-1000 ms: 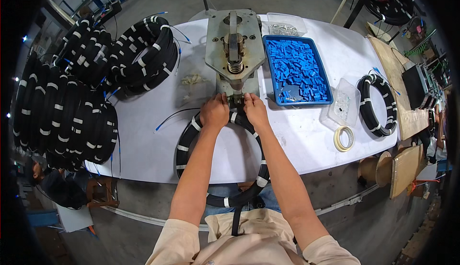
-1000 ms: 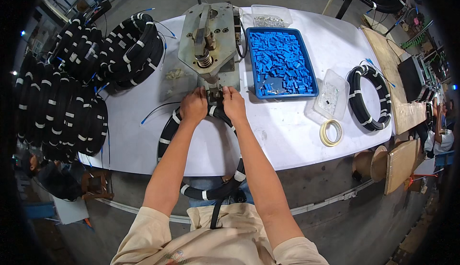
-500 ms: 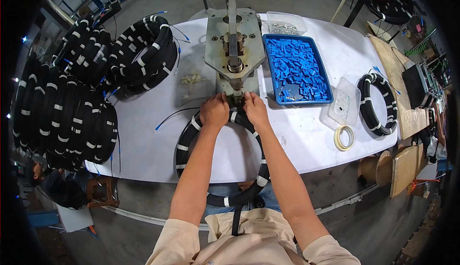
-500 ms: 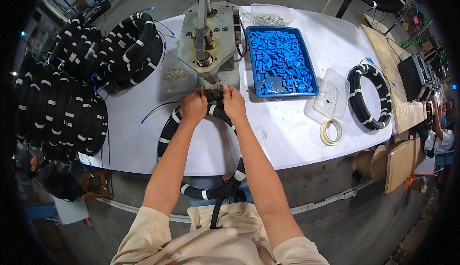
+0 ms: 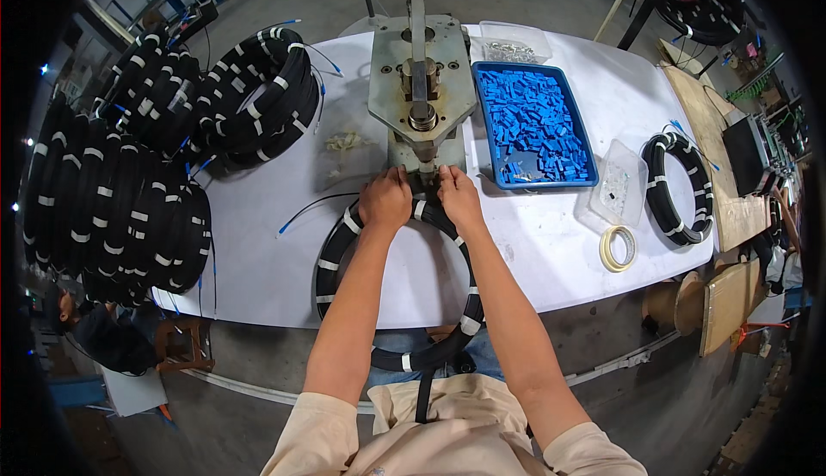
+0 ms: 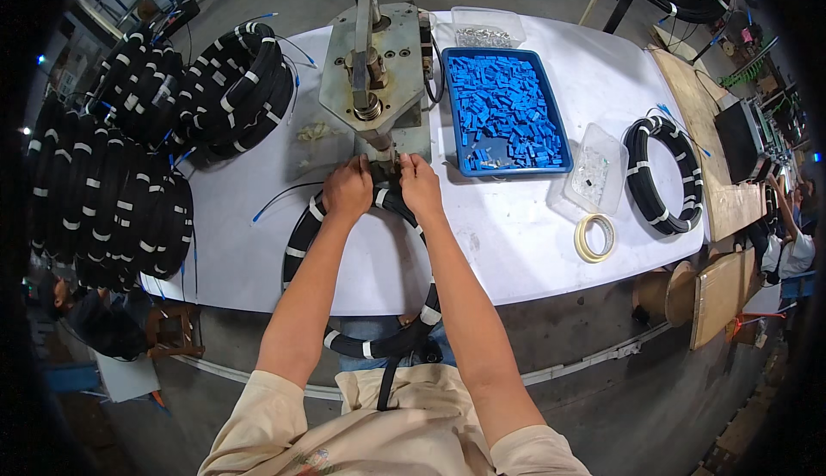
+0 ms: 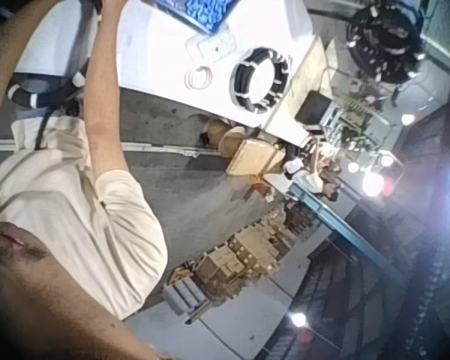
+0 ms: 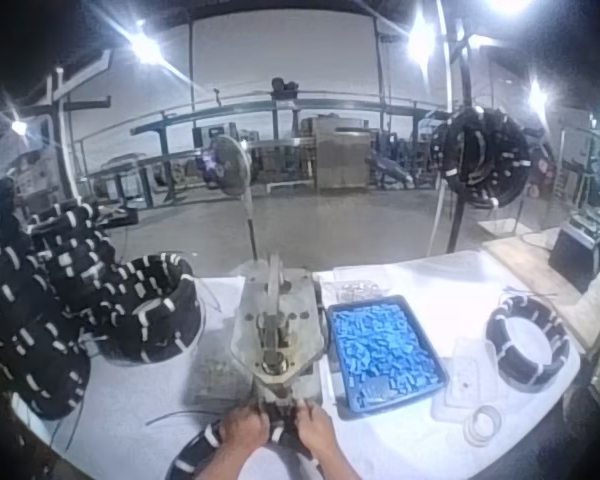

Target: The person crimps cable ends using a benchtop press machine, attaches plastic connector housings onto the cables by hand, and wraps adhesive tape around the coiled cable bundle.

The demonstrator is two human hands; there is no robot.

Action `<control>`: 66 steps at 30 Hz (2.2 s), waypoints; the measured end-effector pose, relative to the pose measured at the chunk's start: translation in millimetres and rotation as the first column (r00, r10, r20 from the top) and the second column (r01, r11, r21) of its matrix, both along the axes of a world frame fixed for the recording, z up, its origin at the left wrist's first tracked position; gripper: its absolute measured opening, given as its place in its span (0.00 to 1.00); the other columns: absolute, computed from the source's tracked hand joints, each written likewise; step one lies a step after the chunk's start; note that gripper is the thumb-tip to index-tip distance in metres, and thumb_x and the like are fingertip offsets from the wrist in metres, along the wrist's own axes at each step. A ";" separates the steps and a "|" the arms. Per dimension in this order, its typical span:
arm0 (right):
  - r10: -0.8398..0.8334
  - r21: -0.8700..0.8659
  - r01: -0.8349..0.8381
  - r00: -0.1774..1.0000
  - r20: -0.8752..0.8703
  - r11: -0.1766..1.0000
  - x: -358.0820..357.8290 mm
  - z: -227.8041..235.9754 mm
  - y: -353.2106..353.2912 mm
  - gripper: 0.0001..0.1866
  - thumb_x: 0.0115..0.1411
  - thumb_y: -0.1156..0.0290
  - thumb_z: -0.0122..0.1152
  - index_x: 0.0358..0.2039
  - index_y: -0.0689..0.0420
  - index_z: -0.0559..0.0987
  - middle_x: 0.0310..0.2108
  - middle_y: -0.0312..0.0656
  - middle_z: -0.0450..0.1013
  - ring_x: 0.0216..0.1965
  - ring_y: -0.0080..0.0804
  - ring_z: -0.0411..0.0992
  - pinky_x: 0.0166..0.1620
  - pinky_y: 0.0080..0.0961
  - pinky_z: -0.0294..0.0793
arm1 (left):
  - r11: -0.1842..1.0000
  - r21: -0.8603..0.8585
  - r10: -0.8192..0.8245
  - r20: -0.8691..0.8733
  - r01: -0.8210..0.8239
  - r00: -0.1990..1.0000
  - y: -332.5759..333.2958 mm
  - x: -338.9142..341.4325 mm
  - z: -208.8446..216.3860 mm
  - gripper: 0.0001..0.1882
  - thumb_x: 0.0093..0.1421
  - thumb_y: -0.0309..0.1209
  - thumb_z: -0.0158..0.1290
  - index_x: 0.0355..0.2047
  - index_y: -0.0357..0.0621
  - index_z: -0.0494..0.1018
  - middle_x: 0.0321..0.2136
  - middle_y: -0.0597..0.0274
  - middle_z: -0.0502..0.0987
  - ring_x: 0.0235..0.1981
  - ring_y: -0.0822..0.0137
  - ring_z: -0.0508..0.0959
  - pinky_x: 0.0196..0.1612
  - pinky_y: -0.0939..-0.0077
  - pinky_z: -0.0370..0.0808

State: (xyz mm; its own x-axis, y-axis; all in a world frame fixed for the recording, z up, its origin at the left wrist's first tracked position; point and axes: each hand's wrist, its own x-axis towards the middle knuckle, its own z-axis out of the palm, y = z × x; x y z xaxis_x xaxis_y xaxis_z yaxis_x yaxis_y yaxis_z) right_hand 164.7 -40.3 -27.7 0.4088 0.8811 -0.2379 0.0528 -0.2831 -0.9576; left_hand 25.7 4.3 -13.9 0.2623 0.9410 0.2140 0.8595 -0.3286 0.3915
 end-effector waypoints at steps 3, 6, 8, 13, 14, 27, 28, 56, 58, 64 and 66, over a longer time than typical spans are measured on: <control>-0.003 0.008 0.003 1.000 -0.004 1.000 -1.5 1.3 0.0 0.20 0.70 0.54 0.48 0.34 0.60 0.74 0.22 0.32 0.65 0.23 0.20 0.64 0.26 0.21 0.65 | 1.000 0.010 0.002 -0.005 -0.002 1.000 0.4 -1.4 -1.8 0.23 0.70 0.41 0.33 0.33 0.40 0.74 0.33 0.44 0.79 0.34 0.40 0.78 0.41 0.48 0.74; -0.002 0.022 0.003 1.000 -0.007 1.000 -0.2 -0.4 0.4 0.20 0.70 0.54 0.48 0.34 0.60 0.74 0.22 0.32 0.65 0.23 0.20 0.64 0.27 0.21 0.65 | 1.000 0.005 -0.010 -0.004 0.010 1.000 1.0 -0.6 -1.9 0.23 0.70 0.41 0.33 0.33 0.40 0.75 0.32 0.44 0.79 0.34 0.40 0.78 0.41 0.48 0.73; -0.003 0.028 0.003 1.000 -0.013 1.000 0.8 -1.1 0.4 0.20 0.70 0.53 0.48 0.34 0.60 0.74 0.22 0.32 0.65 0.23 0.20 0.64 0.27 0.21 0.65 | 1.000 0.026 -0.011 0.018 0.010 1.000 0.5 0.9 -0.5 0.23 0.70 0.41 0.33 0.33 0.40 0.75 0.31 0.44 0.79 0.34 0.40 0.78 0.42 0.48 0.73; -0.009 0.016 0.009 1.000 -0.016 1.000 -0.9 1.6 -0.4 0.20 0.70 0.54 0.48 0.34 0.61 0.74 0.22 0.32 0.65 0.23 0.20 0.63 0.27 0.21 0.65 | 1.000 -0.016 -0.001 -0.002 0.001 1.000 -0.7 0.2 2.8 0.24 0.70 0.41 0.32 0.33 0.40 0.75 0.32 0.44 0.79 0.34 0.40 0.78 0.42 0.48 0.73; -0.009 0.017 0.009 1.000 -0.012 1.000 -1.5 2.5 -0.6 0.20 0.70 0.54 0.48 0.34 0.61 0.74 0.22 0.32 0.65 0.23 0.20 0.63 0.27 0.21 0.65 | 1.000 -0.030 -0.003 -0.004 0.003 1.000 -1.0 -0.3 3.4 0.24 0.70 0.41 0.32 0.33 0.40 0.75 0.32 0.44 0.79 0.34 0.40 0.78 0.42 0.48 0.73; -0.003 0.007 0.003 1.000 -0.014 1.000 0.3 1.2 0.3 0.23 0.70 0.53 0.46 0.32 0.63 0.73 0.21 0.41 0.70 0.23 0.29 0.67 0.32 0.28 0.68 | 0.992 -0.119 0.029 -0.037 -0.033 0.999 -1.5 2.3 8.4 0.22 0.70 0.41 0.33 0.35 0.42 0.75 0.35 0.50 0.80 0.41 0.46 0.77 0.49 0.49 0.70; 0.008 0.001 -0.008 1.000 -0.019 1.000 0.9 1.4 0.6 0.23 0.70 0.53 0.46 0.32 0.63 0.73 0.21 0.41 0.70 0.24 0.29 0.67 0.32 0.28 0.68 | 0.993 -0.115 0.029 -0.037 -0.034 0.999 -1.8 2.4 8.3 0.22 0.70 0.40 0.33 0.35 0.42 0.75 0.36 0.50 0.80 0.41 0.46 0.77 0.49 0.49 0.70; -0.082 0.128 0.055 0.973 0.214 0.990 -4.5 -16.2 6.0 0.20 0.70 0.55 0.47 0.33 0.60 0.74 0.20 0.40 0.70 0.23 0.29 0.68 0.29 0.29 0.67 | 1.000 0.002 0.002 0.018 -0.002 1.000 -3.4 -1.2 1.9 0.21 0.69 0.40 0.36 0.32 0.41 0.76 0.33 0.47 0.80 0.36 0.44 0.78 0.42 0.52 0.73; -0.096 0.139 0.062 0.964 0.248 0.988 -4.2 -9.6 -1.3 0.20 0.69 0.55 0.47 0.33 0.61 0.74 0.21 0.47 0.73 0.25 0.40 0.73 0.32 0.35 0.70 | 1.000 -0.016 0.002 0.006 -0.002 1.000 -4.4 -1.9 1.9 0.22 0.69 0.40 0.36 0.31 0.41 0.76 0.32 0.46 0.80 0.35 0.43 0.78 0.40 0.51 0.74; -0.143 0.133 0.101 0.923 0.358 0.986 -11.2 11.1 -14.4 0.16 0.68 0.57 0.47 0.35 0.57 0.73 0.25 0.56 0.74 0.32 0.60 0.73 0.35 0.49 0.69 | 0.995 -0.100 -0.024 0.050 0.029 0.998 -10.0 -6.9 1.8 0.22 0.68 0.41 0.37 0.33 0.39 0.77 0.28 0.40 0.79 0.32 0.38 0.77 0.36 0.46 0.73; -0.146 0.136 0.103 0.921 0.362 0.985 -12.1 15.0 -18.7 0.16 0.68 0.57 0.47 0.34 0.57 0.73 0.25 0.56 0.74 0.32 0.60 0.73 0.35 0.51 0.69 | 0.995 -0.093 -0.025 0.050 0.030 0.998 -13.3 -8.9 0.6 0.22 0.68 0.40 0.38 0.33 0.39 0.77 0.28 0.40 0.79 0.32 0.38 0.77 0.36 0.46 0.73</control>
